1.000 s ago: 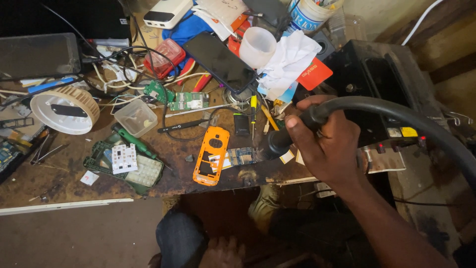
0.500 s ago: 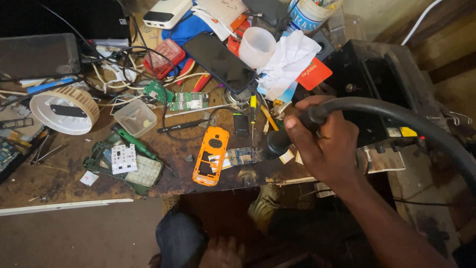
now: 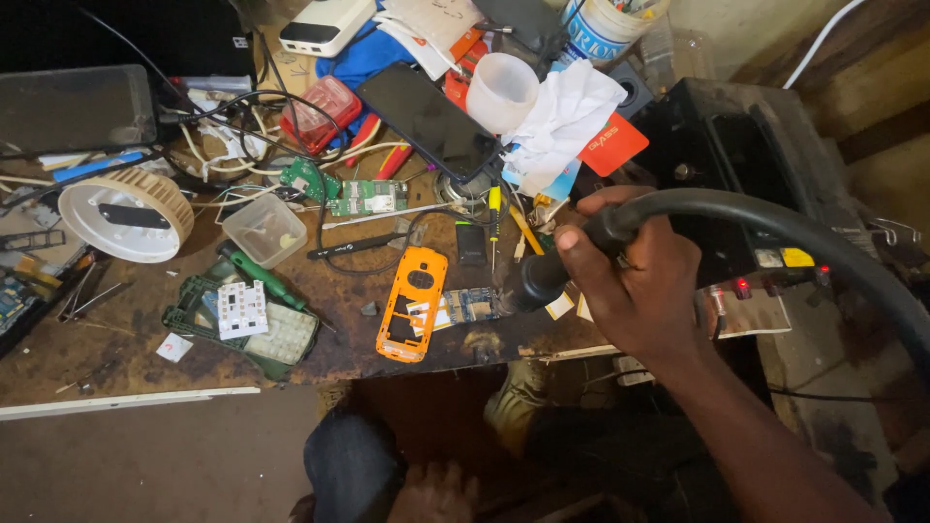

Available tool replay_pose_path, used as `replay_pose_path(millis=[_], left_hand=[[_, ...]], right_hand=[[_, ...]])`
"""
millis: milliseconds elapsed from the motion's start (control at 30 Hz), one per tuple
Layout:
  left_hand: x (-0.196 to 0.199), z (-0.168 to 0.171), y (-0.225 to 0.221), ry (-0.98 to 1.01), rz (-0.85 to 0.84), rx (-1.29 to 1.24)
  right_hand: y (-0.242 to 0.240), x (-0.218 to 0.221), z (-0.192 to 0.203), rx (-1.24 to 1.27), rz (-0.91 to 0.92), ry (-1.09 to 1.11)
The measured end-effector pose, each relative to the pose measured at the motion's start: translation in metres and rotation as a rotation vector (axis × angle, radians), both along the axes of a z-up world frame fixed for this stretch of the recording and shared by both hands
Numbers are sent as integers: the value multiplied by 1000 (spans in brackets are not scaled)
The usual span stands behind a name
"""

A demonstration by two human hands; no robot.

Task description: Using a hot air rework station to heat components on a circuit board at a repair workbench.

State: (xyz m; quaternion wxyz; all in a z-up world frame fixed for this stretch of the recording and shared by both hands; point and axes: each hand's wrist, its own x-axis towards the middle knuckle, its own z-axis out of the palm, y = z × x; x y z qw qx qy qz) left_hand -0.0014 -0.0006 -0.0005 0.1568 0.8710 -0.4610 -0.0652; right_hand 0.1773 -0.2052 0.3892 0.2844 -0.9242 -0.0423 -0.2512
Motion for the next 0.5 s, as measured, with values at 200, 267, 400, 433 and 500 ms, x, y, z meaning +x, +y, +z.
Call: replay_pose_path(millis=[200, 267, 400, 433, 500], left_hand=[[5, 12, 1, -212, 104, -195], [1, 0, -1, -215, 113, -209], [-2, -18, 1, -186, 54, -155], [-4, -24, 1, -190, 45, -158], [-2, -37, -1, -288, 53, -164]], right_hand=[[11, -2, 19, 161, -146, 85], [-10, 5, 19, 248, -159, 20], [-27, 8, 69, 575, -526, -25], [-55, 11, 66, 574, -533, -32], [-113, 13, 61, 1046, -283, -286]])
